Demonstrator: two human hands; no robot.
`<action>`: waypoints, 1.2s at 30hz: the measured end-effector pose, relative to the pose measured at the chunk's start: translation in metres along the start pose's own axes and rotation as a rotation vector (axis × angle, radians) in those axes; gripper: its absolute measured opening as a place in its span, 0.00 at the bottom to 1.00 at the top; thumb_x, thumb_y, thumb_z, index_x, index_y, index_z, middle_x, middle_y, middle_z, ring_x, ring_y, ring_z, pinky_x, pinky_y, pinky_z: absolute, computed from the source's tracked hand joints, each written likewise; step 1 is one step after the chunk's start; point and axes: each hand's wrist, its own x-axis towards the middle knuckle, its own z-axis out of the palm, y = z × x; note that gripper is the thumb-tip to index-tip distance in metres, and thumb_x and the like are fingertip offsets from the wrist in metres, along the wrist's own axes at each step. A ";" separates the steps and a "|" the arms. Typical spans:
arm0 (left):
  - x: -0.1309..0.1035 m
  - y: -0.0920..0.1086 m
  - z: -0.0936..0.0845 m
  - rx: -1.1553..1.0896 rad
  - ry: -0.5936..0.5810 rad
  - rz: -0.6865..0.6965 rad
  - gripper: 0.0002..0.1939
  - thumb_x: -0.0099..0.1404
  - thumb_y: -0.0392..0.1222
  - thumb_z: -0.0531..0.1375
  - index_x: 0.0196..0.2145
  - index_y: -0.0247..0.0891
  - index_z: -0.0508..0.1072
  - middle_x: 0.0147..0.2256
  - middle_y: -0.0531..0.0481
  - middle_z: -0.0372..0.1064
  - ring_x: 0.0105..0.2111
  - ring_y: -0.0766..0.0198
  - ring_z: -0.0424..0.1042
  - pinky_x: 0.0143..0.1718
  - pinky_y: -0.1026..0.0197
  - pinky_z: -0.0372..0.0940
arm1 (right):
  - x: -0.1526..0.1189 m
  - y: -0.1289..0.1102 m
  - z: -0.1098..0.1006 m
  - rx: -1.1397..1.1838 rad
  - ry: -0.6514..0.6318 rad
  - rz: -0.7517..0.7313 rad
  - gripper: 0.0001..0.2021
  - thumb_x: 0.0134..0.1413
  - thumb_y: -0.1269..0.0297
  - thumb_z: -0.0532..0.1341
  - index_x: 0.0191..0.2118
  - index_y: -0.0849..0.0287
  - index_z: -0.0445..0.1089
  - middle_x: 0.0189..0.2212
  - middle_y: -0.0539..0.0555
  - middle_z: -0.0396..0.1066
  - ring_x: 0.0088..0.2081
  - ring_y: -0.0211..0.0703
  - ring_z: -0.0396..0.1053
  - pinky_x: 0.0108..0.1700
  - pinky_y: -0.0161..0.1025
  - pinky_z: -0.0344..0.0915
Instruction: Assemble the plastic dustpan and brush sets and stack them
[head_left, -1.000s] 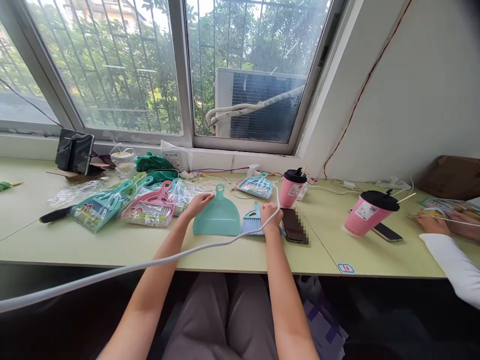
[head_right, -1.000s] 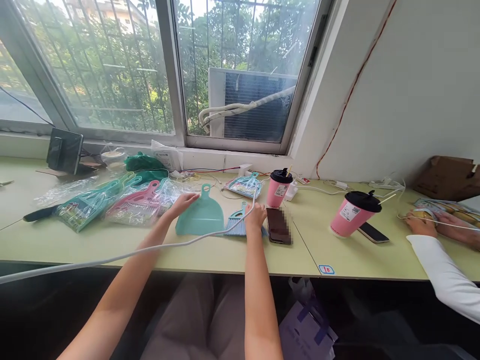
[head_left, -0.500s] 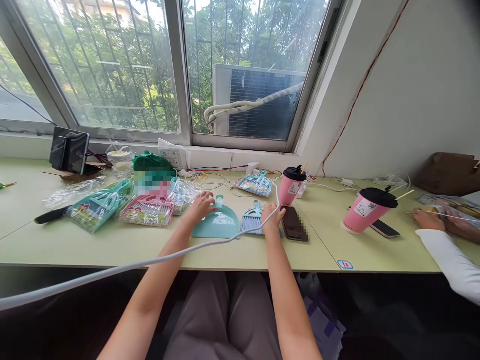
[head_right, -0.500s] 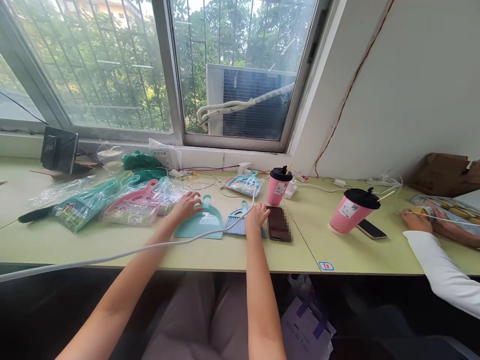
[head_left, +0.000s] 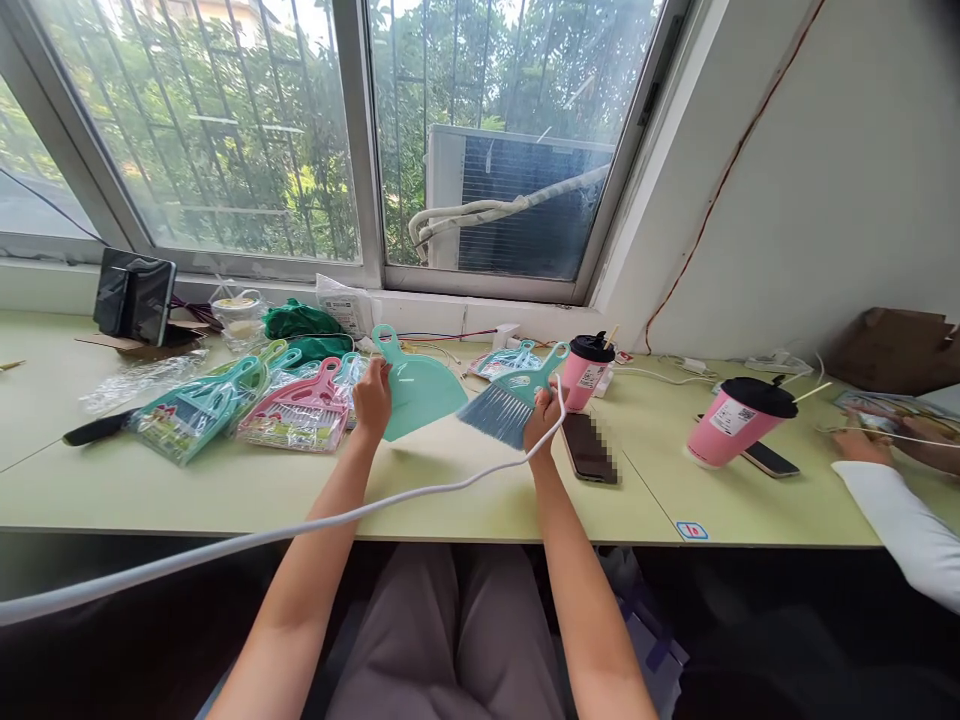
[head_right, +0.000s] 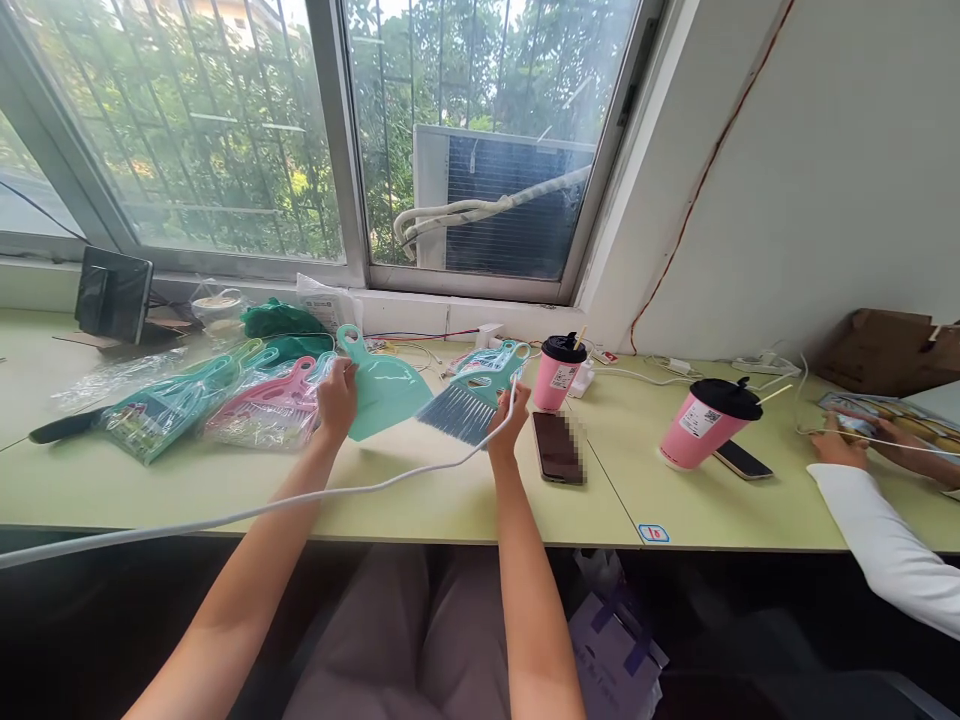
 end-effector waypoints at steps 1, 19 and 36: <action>-0.001 0.001 0.000 -0.001 -0.011 0.002 0.13 0.71 0.42 0.48 0.43 0.37 0.71 0.34 0.42 0.74 0.34 0.55 0.72 0.33 0.60 0.58 | -0.002 -0.002 0.002 0.033 -0.049 -0.015 0.18 0.66 0.56 0.42 0.49 0.61 0.60 0.27 0.51 0.66 0.29 0.41 0.65 0.35 0.38 0.63; -0.036 0.048 0.036 -0.818 -0.818 0.004 0.25 0.54 0.56 0.66 0.43 0.37 0.70 0.41 0.43 0.74 0.34 0.60 0.74 0.33 0.61 0.67 | -0.037 -0.023 0.028 -0.431 -0.187 -0.297 0.12 0.66 0.62 0.51 0.46 0.57 0.70 0.52 0.60 0.66 0.55 0.52 0.60 0.54 0.47 0.54; -0.037 0.054 0.027 -0.658 -0.724 -0.069 0.15 0.60 0.54 0.58 0.32 0.39 0.65 0.29 0.51 0.70 0.31 0.62 0.68 0.32 0.62 0.60 | -0.014 0.008 0.031 0.169 -0.597 0.200 0.12 0.51 0.59 0.65 0.40 0.58 0.78 0.38 0.54 0.79 0.41 0.47 0.76 0.46 0.43 0.71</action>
